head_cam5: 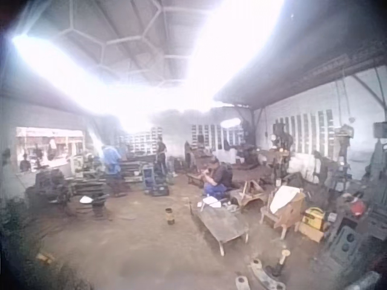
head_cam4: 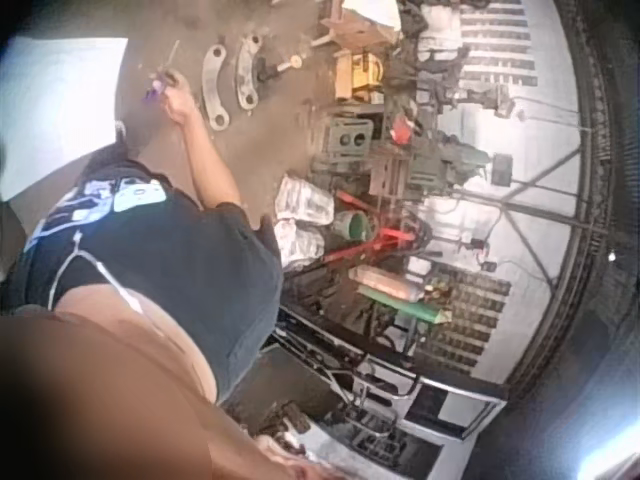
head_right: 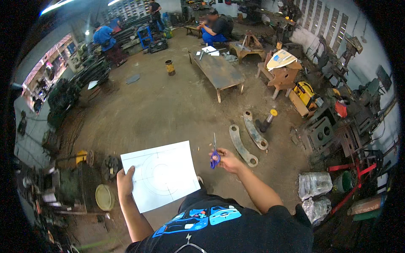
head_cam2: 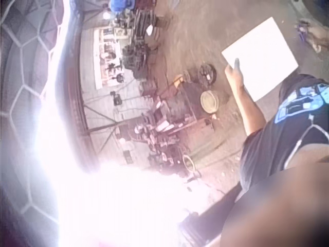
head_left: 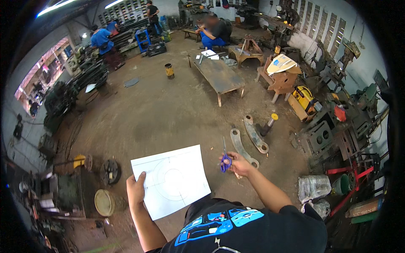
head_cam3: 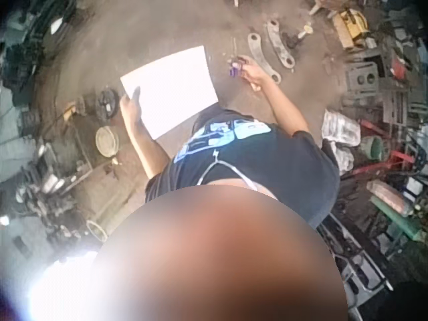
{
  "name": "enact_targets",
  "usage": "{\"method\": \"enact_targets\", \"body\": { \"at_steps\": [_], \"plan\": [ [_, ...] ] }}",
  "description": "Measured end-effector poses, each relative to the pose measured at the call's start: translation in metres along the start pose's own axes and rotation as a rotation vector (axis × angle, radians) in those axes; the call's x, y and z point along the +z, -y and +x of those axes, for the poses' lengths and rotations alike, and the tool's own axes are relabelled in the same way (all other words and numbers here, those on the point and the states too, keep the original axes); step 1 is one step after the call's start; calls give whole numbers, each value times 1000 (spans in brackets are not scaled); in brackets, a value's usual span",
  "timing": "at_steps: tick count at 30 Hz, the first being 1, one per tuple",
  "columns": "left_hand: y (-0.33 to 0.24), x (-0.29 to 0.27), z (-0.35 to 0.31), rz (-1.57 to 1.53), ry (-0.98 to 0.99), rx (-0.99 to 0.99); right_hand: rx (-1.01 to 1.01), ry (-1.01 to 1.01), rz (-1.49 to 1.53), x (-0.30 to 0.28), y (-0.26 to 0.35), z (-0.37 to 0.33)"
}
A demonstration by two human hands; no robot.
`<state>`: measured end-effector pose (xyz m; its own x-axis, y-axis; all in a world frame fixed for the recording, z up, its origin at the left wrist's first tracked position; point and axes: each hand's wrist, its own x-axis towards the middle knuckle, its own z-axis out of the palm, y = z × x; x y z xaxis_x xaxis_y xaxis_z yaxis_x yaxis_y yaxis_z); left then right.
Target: The person picks up a sheet of paper with a drawn circular pattern and a pair of scissors, then cuts along the drawn lines to shape the paper. The person rotates the paper while cutting to follow the curves.
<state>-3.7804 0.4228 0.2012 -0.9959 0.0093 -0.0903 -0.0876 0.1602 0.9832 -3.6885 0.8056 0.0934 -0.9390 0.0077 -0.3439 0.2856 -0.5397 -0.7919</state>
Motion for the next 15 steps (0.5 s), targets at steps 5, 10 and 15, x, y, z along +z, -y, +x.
{"method": "enact_targets", "body": {
  "at_steps": [5, 10, 15],
  "plan": [
    [-57, 59, 200, 38, 80, -43, 49, -245, 152, -19, 55, 69],
    [-89, 134, 397, 15, 112, -13, 44, -438, 328, -67, 98, 167],
    [-105, 205, 569, -159, 149, -40, 47, -483, 241, -105, 187, 360]
  ]
}}
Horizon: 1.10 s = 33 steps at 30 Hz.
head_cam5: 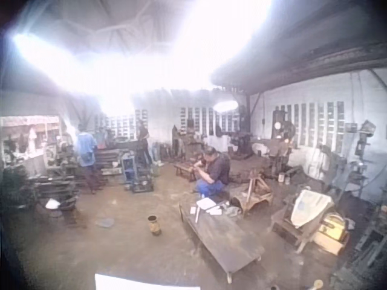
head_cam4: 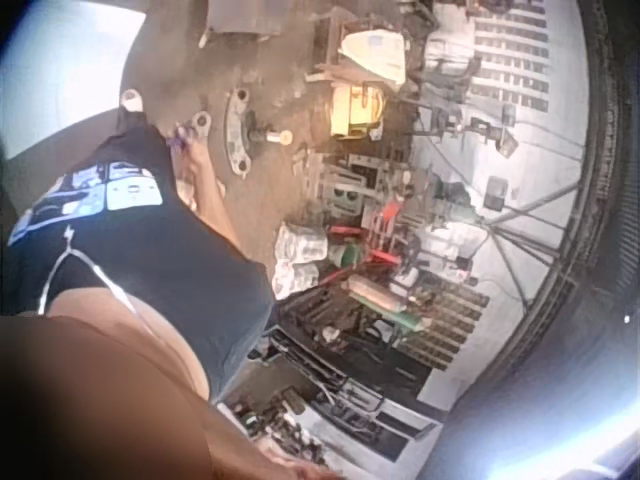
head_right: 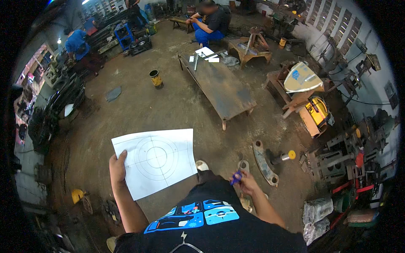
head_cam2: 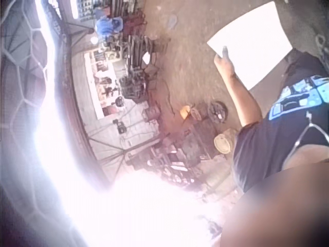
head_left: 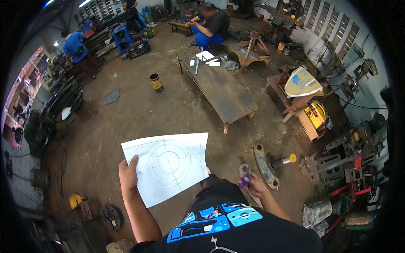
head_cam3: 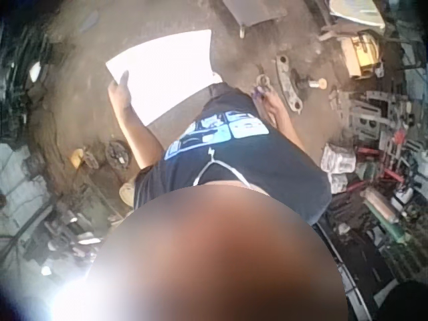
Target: The person picks up a sheet of paper with a drawn circular pattern and a pair of scissors, then cuts along the drawn lines to shape the paper. The person rotates the paper while cutting to follow the curves.
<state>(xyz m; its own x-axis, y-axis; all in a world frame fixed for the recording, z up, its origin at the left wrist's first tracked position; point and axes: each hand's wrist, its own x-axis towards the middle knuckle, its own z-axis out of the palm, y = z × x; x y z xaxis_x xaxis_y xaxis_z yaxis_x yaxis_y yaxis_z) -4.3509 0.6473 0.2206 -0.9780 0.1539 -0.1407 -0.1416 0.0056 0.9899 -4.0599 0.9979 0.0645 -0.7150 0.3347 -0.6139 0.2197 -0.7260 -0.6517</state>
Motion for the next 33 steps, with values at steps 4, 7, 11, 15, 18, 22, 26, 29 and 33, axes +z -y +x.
{"method": "enact_targets", "body": {
  "at_steps": [4, 7, 11, 15, 18, 22, 26, 29, 33],
  "plan": [
    [-41, 27, 123, 11, -90, -79, -95, 251, -76, 119, 131, 143],
    [-61, 36, 210, -18, -150, -94, -48, 409, -183, 213, 216, 240],
    [-48, 45, 331, -113, -152, -135, 10, 435, -421, 321, 273, 370],
    [-34, 62, 470, -203, -170, -160, 0, 428, -316, 392, 309, 486],
    [-32, 86, 565, -191, -255, -263, 83, 341, -290, 426, 347, 555],
    [-39, 118, 697, -155, -295, -343, 121, 484, -212, 459, 427, 656],
    [-38, 156, 774, -230, -361, -348, 205, 405, -441, 488, 501, 748],
    [-46, 183, 796, -194, -559, -265, 135, 482, -547, 511, 545, 788],
    [-82, 208, 785, -293, -524, -319, 256, 694, -369, 508, 594, 760]
  ]
}}
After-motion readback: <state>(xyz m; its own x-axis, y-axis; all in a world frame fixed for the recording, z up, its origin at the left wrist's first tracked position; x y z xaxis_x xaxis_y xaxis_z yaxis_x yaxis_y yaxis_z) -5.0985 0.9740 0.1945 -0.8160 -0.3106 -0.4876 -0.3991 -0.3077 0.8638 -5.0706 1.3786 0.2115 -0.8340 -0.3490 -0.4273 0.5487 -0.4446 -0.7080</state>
